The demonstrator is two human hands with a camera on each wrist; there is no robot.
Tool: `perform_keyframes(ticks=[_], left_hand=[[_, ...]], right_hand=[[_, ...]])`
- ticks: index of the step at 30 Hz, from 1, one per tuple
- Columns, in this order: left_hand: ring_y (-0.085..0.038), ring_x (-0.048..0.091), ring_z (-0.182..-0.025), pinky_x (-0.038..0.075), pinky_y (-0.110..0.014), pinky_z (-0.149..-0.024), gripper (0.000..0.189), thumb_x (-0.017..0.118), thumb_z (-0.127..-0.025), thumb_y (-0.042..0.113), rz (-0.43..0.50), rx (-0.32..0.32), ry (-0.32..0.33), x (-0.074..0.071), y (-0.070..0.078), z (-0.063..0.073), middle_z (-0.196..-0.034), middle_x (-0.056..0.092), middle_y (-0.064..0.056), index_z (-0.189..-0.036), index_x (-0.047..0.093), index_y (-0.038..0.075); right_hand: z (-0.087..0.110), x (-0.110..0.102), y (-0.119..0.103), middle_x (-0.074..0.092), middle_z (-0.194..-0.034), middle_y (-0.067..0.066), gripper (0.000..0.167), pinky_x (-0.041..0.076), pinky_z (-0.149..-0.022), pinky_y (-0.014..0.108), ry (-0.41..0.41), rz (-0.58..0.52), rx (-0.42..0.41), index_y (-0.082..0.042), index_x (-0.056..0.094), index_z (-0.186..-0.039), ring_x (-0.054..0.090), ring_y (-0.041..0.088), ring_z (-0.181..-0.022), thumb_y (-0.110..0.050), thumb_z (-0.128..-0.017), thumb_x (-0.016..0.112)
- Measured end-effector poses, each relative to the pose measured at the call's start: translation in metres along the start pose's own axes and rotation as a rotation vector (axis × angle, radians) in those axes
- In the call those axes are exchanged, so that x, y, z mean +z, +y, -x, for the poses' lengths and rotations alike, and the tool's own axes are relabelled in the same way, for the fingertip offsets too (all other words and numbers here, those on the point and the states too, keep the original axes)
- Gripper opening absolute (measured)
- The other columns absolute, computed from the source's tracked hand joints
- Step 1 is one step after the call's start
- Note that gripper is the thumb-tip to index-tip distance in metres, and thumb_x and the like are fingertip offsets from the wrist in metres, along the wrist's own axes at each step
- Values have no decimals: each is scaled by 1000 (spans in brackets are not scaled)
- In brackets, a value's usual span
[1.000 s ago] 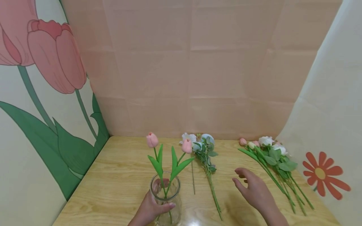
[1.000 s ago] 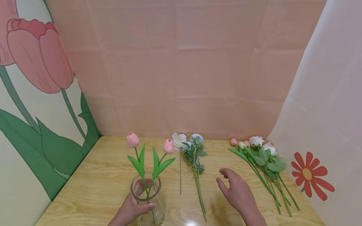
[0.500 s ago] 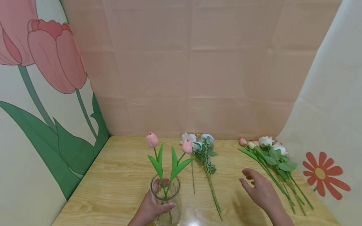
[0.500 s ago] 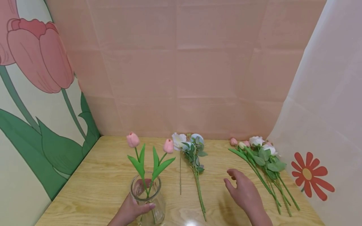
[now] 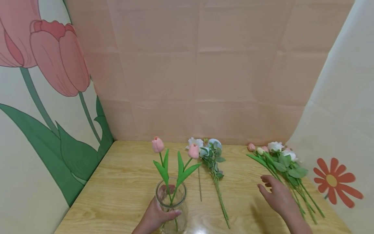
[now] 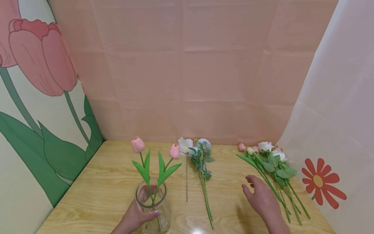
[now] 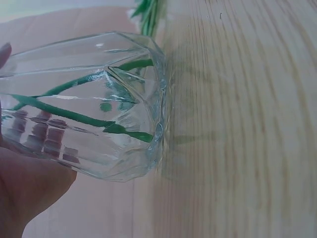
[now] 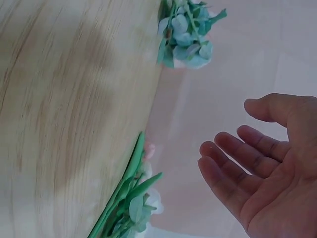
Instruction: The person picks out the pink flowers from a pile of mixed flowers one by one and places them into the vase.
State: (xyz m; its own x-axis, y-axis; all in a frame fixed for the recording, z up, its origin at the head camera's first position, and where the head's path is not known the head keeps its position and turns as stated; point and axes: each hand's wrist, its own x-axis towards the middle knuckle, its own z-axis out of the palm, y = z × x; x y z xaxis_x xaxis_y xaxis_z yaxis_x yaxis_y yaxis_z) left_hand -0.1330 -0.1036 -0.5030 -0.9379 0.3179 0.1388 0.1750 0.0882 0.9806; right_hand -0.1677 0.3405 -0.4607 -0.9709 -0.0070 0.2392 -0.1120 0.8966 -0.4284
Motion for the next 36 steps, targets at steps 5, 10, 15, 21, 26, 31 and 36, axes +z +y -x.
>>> perform_keyframes(ticks=[5,10,15,21,26,31,36], left_hand=[[-48,46,-132,45,-66,-101,74,86,-80,21,4,-1,-2,0,0,0,-144,50,-21,-141,45,14],[-48,46,-133,44,-66,-102,74,86,-80,21,9,-3,-4,0,0,0,-145,49,-21,-141,45,14],[-47,46,-132,46,-64,-101,74,85,-80,20,16,-3,-5,0,0,0,-145,49,-21,-141,45,13],[-47,46,-133,44,-65,-103,74,86,-79,21,12,-10,4,0,0,0,-144,50,-19,-140,46,13],[-47,45,-134,42,-68,-103,74,87,-78,21,3,-18,14,0,0,0,-143,52,-18,-140,47,14],[-48,46,-132,45,-66,-101,74,86,-79,20,9,-16,6,0,1,0,-144,50,-20,-141,46,13],[-48,46,-132,45,-66,-101,73,85,-80,18,14,-10,1,0,0,0,-145,49,-21,-141,45,13]], right_hand=[[-4,-4,16,68,-115,30,41,57,-76,54,-34,25,43,7,60,-125,68,44,-97,-22,-97,66],[-10,-9,31,66,-117,32,46,56,-77,56,-72,44,85,9,57,-128,65,48,-103,-25,-98,64],[-13,-10,45,65,-118,33,48,55,-77,57,-60,64,121,11,55,-129,65,48,-103,-25,-98,62],[-15,-10,58,62,-123,35,52,54,-80,58,-52,55,192,11,52,-131,64,49,-105,-29,-99,60],[-20,-11,68,58,-128,36,57,51,-82,61,-92,78,266,11,47,-137,61,51,-107,-31,-99,58],[-23,-14,80,54,-131,37,64,47,-87,66,-164,90,354,12,41,-140,53,56,-112,-34,-99,57],[-27,-15,90,52,-131,38,67,47,-87,67,-184,103,377,15,39,-140,51,58,-112,-34,-98,58]])
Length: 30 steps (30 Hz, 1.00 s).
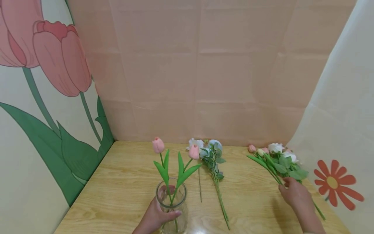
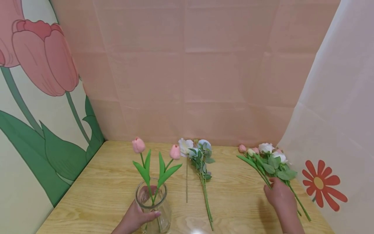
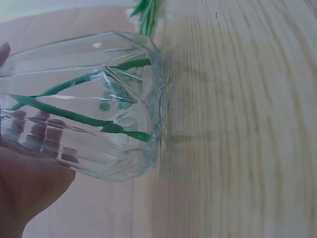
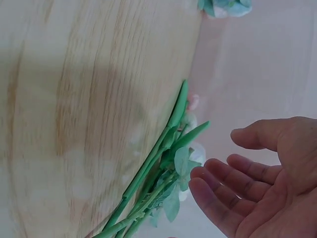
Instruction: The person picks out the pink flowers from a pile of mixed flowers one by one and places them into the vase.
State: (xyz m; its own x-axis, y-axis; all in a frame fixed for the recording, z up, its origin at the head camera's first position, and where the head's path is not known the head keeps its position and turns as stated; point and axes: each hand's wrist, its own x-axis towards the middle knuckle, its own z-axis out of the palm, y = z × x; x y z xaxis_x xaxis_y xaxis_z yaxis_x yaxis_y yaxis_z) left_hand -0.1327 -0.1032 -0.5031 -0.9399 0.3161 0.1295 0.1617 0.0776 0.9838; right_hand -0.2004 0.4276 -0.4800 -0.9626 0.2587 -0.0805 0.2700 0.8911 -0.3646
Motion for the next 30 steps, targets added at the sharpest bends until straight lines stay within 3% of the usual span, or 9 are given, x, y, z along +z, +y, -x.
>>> perform_keyframes(ticks=[21,30], left_hand=[[-45,47,-131,45,-65,-101,72,85,-79,18,12,-2,0,0,-2,-1,-144,50,-18,-141,47,15],[-44,48,-131,46,-63,-100,72,85,-79,18,7,-5,5,0,-3,-1,-143,51,-18,-140,47,15]], right_hand=[[-24,-1,28,49,-130,42,60,48,-85,66,-12,12,122,13,45,-135,50,60,-110,-30,-96,59],[-29,0,34,52,-126,42,59,49,-82,64,-14,41,131,14,48,-131,54,58,-105,-32,-96,61]])
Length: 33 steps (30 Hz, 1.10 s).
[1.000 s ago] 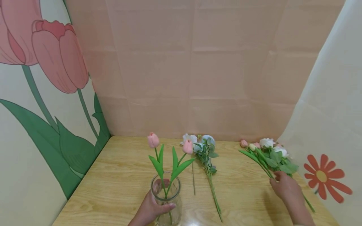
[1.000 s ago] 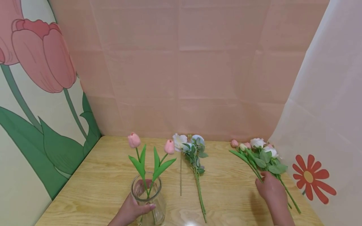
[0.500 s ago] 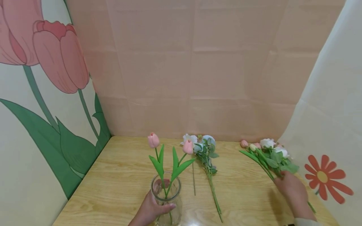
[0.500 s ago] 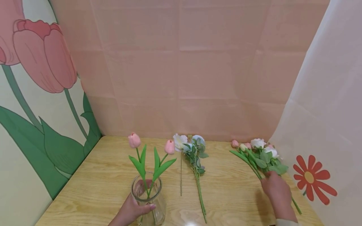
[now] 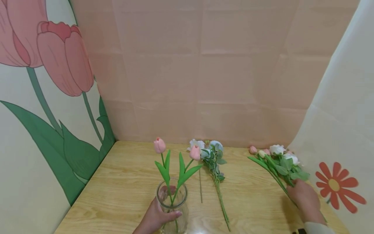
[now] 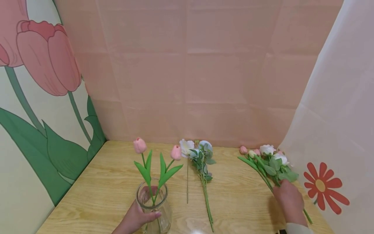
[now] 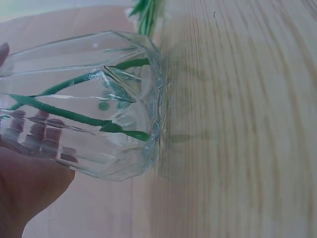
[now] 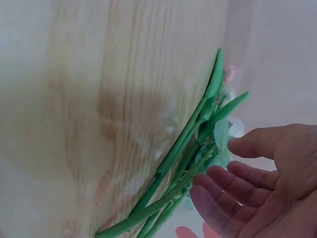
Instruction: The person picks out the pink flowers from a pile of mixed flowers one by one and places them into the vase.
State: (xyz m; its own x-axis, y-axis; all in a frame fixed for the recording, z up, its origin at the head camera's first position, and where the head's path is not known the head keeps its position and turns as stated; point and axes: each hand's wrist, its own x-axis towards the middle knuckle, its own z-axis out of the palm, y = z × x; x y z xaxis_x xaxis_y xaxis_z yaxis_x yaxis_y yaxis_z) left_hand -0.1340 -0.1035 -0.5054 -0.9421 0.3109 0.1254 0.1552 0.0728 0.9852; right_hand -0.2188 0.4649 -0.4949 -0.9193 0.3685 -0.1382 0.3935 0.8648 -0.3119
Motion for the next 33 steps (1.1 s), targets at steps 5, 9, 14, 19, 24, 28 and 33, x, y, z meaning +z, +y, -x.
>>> perform_keyframes(ticks=[5,9,14,19,24,28,33], left_hand=[[-45,47,-131,46,-63,-100,73,85,-80,18,8,0,-8,0,0,0,-144,50,-19,-141,45,13],[-46,47,-131,46,-64,-101,74,85,-81,19,7,-5,-5,-1,1,0,-144,50,-19,-142,44,10],[-46,47,-132,44,-67,-100,76,86,-79,21,-27,-8,9,-1,2,0,-144,51,-19,-142,45,10],[-47,48,-131,46,-64,-101,74,85,-80,19,-1,-5,1,-1,1,0,-145,50,-19,-142,45,12],[-48,47,-131,45,-61,-103,73,85,-81,16,39,-10,-11,0,1,0,-145,49,-20,-141,45,11],[-47,47,-131,46,-63,-102,73,85,-80,18,23,-17,-6,0,2,-1,-145,50,-19,-141,45,13],[-45,49,-130,46,-64,-100,74,87,-79,21,-17,-24,10,-1,3,-1,-145,51,-17,-141,47,15]], right_hand=[[-2,-1,2,55,-118,41,55,50,-78,61,-5,17,-19,16,51,-126,57,55,-99,-29,-94,63],[-4,-2,2,58,-111,40,50,51,-73,58,-14,22,-19,14,56,-120,60,51,-93,-28,-93,63],[-7,-1,5,61,-103,37,42,51,-68,55,-17,17,-27,11,62,-110,62,45,-85,-28,-93,64],[-13,4,9,60,-104,38,44,52,-69,56,-30,27,-1,11,62,-109,62,47,-86,-30,-93,63],[-18,8,10,60,-102,38,48,54,-68,54,-46,50,66,14,61,-108,63,43,-85,-32,-96,60],[-18,8,11,60,-97,36,43,54,-65,51,-43,52,69,14,61,-102,63,40,-82,-28,-96,58],[-14,7,12,61,-92,34,32,53,-62,51,-32,43,34,13,62,-93,62,39,-78,-19,-91,60]])
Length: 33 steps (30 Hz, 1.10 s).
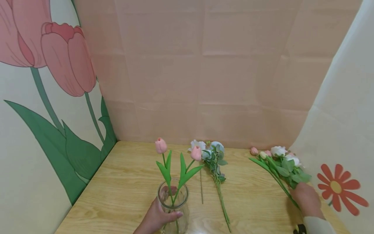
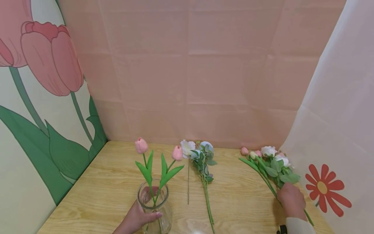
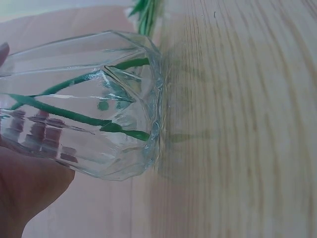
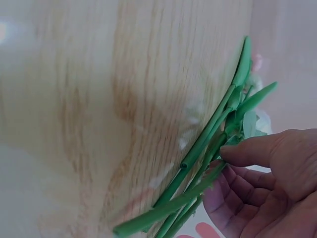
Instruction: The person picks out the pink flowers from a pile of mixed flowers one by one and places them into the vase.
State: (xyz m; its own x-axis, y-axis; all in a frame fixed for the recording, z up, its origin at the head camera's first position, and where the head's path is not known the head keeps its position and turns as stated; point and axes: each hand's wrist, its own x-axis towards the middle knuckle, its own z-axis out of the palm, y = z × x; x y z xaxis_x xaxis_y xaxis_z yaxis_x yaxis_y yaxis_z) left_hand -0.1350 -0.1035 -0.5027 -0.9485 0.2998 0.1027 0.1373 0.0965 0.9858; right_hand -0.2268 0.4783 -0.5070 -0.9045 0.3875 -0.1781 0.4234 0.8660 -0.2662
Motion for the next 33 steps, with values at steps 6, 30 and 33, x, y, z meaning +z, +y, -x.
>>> perform_keyframes(ticks=[6,30,33], left_hand=[[-45,47,-132,44,-66,-102,74,87,-78,19,-8,7,6,1,0,0,-145,51,-17,-141,47,15],[-45,49,-130,47,-58,-102,72,86,-80,17,39,40,-19,1,-3,1,-144,51,-19,-140,46,14],[-44,49,-130,47,-58,-102,73,86,-80,17,33,41,-18,1,-4,1,-144,51,-18,-140,46,15]], right_hand=[[1,-1,-3,61,-90,34,30,55,-64,51,46,19,10,15,63,-92,63,42,-80,-15,-90,60],[0,-12,-7,60,-82,28,20,51,-55,45,88,-37,39,5,63,-81,60,39,-75,-14,-81,67],[2,-13,-10,60,-84,28,21,51,-55,44,70,-47,61,6,63,-84,60,38,-76,-15,-83,67]])
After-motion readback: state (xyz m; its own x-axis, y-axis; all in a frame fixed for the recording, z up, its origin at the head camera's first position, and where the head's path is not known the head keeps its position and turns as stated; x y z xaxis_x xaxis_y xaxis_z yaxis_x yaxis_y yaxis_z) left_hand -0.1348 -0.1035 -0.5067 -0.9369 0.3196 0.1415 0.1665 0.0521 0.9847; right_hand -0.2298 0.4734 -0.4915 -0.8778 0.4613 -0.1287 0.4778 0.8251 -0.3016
